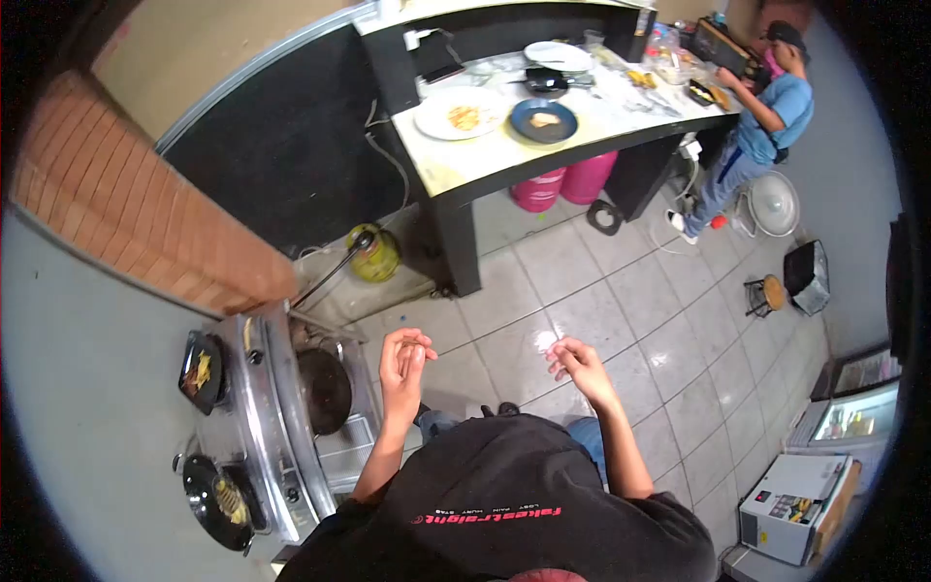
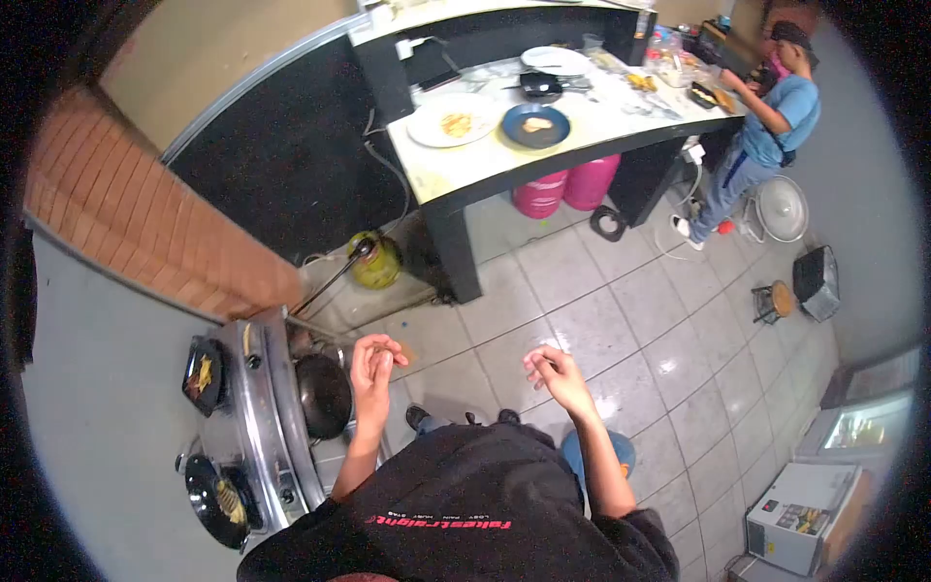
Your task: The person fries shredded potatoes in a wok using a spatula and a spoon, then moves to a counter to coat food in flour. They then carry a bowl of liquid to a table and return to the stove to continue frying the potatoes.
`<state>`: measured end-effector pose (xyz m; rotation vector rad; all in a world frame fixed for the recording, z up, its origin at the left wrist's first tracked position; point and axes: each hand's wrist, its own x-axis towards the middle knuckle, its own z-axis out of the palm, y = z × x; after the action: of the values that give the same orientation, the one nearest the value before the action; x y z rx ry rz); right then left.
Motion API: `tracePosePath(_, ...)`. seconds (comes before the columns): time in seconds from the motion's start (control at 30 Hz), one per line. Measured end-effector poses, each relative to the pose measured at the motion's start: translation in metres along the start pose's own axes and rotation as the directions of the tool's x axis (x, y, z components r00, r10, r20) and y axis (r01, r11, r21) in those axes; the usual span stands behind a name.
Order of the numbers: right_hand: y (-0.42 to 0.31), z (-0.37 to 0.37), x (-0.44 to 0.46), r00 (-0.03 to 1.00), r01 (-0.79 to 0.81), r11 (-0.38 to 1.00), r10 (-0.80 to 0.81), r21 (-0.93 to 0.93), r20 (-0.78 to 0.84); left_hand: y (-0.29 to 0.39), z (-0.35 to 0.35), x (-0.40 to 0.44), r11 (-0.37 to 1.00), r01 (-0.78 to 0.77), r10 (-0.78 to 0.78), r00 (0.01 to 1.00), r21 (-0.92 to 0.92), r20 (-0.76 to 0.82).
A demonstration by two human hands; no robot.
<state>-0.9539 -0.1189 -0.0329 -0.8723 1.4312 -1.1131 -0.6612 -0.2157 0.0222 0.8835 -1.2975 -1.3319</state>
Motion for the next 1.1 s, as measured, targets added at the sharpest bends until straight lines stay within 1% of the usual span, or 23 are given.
tracePosePath(0.03,0.003,-0.022,-0.005,1.0,0.003,1.0,-0.003,-0.004,-0.018,-0.005,0.019,0.009,0.998,0.032,-0.031,0.999,-0.046,0.031)
tracePosePath(0.1,0.013,-0.055,-0.009,0.992,-0.023,0.99,0.04,0.138,-0.121,-0.014,0.045,0.025,0.998,0.045,-0.042,0.997,-0.045,0.067)
tracePosePath(0.13,0.014,-0.066,-0.007,0.988,-0.025,0.986,0.05,0.166,-0.146,-0.017,0.055,0.034,0.996,0.078,-0.074,0.994,-0.04,0.085)
tracePosePath(0.2,0.015,-0.08,0.009,0.982,-0.03,0.984,0.062,0.176,-0.178,-0.025,0.066,0.054,0.993,0.115,-0.111,0.987,-0.027,0.115)
tracePosePath(0.23,0.017,-0.083,0.017,0.977,-0.042,0.982,0.078,0.182,-0.198,-0.028,0.068,0.064,0.991,0.131,-0.131,0.985,0.014,0.115)
tracePosePath(0.27,0.021,-0.085,0.031,0.984,-0.016,0.977,0.053,0.212,-0.17,-0.034,0.072,0.079,0.989,0.137,-0.142,0.983,0.05,0.117)
tracePosePath(0.3,0.022,-0.083,0.043,0.982,-0.013,0.976,0.054,0.218,-0.183,-0.041,0.071,0.089,0.989,0.139,-0.145,0.981,0.052,0.131)
tracePosePath(0.37,0.014,-0.083,0.08,0.995,0.025,0.985,-0.008,0.168,-0.104,-0.059,0.078,0.12,0.978,0.208,-0.208,0.976,0.01,0.058)
tracePosePath(0.4,0.009,-0.08,0.094,0.993,0.019,0.984,0.002,0.176,-0.117,-0.068,0.083,0.136,0.968,0.25,-0.25,0.968,0.013,0.026)
tracePosePath(0.47,-0.008,-0.085,0.132,0.998,0.029,0.99,-0.021,0.136,-0.057,-0.087,0.097,0.174,0.958,0.286,-0.285,0.957,-0.003,0.056)
tracePosePath(0.6,-0.038,-0.114,0.198,0.996,0.034,0.99,-0.023,0.135,-0.081,-0.126,0.124,0.264,0.935,0.354,-0.35,0.93,-0.02,0.111)
tracePosePath(0.67,-0.049,-0.135,0.234,0.988,-0.019,0.987,0.043,0.161,-0.151,-0.149,0.142,0.31,0.922,0.387,-0.38,0.912,-0.016,0.152)
tracePosePath(0.7,-0.049,-0.147,0.256,0.988,-0.011,0.987,0.036,0.159,-0.151,-0.161,0.15,0.334,0.914,0.403,-0.404,0.901,0.037,0.155)
tracePosePath(0.77,-0.046,-0.174,0.283,0.984,-0.001,0.992,0.023,0.122,-0.175,-0.182,0.162,0.377,0.892,0.447,-0.449,0.863,0.064,0.232)
tracePosePath(0.8,-0.049,-0.184,0.295,0.977,0.035,0.996,-0.016,0.082,-0.213,-0.19,0.168,0.384,0.879,0.471,-0.474,0.851,0.07,0.226)
tracePosePath(0.83,-0.059,-0.194,0.305,0.977,0.031,0.996,-0.013,0.081,-0.212,-0.194,0.181,0.402,0.868,0.488,-0.495,0.839,0.091,0.227)
tracePosePath(0.9,-0.079,-0.21,0.327,0.973,-0.01,0.99,0.042,0.142,-0.227,-0.203,0.2,0.436,0.859,0.498,-0.512,0.831,0.117,0.22)
tracePosePath(0.97,-0.08,-0.228,0.356,0.978,-0.02,0.987,0.053,0.161,-0.201,-0.217,0.213,0.459,0.862,0.493,-0.506,0.83,0.114,0.235)
tracePosePath(1.0,-0.077,-0.239,0.373,0.98,0.008,0.994,0.014,0.112,-0.196,-0.228,0.218,0.472,0.862,0.484,-0.506,0.835,0.148,0.215)
tracePosePath(1.03,-0.077,-0.251,0.388,0.983,0.036,0.998,-0.025,0.058,-0.184,-0.241,0.221,0.483,0.86,0.492,-0.511,0.836,0.139,0.199)
tracePosePath(1.1,-0.089,-0.27,0.419,0.99,0.056,0.996,-0.047,0.064,-0.136,-0.259,0.223,0.499,0.869,0.448,-0.49,0.841,0.213,0.229)
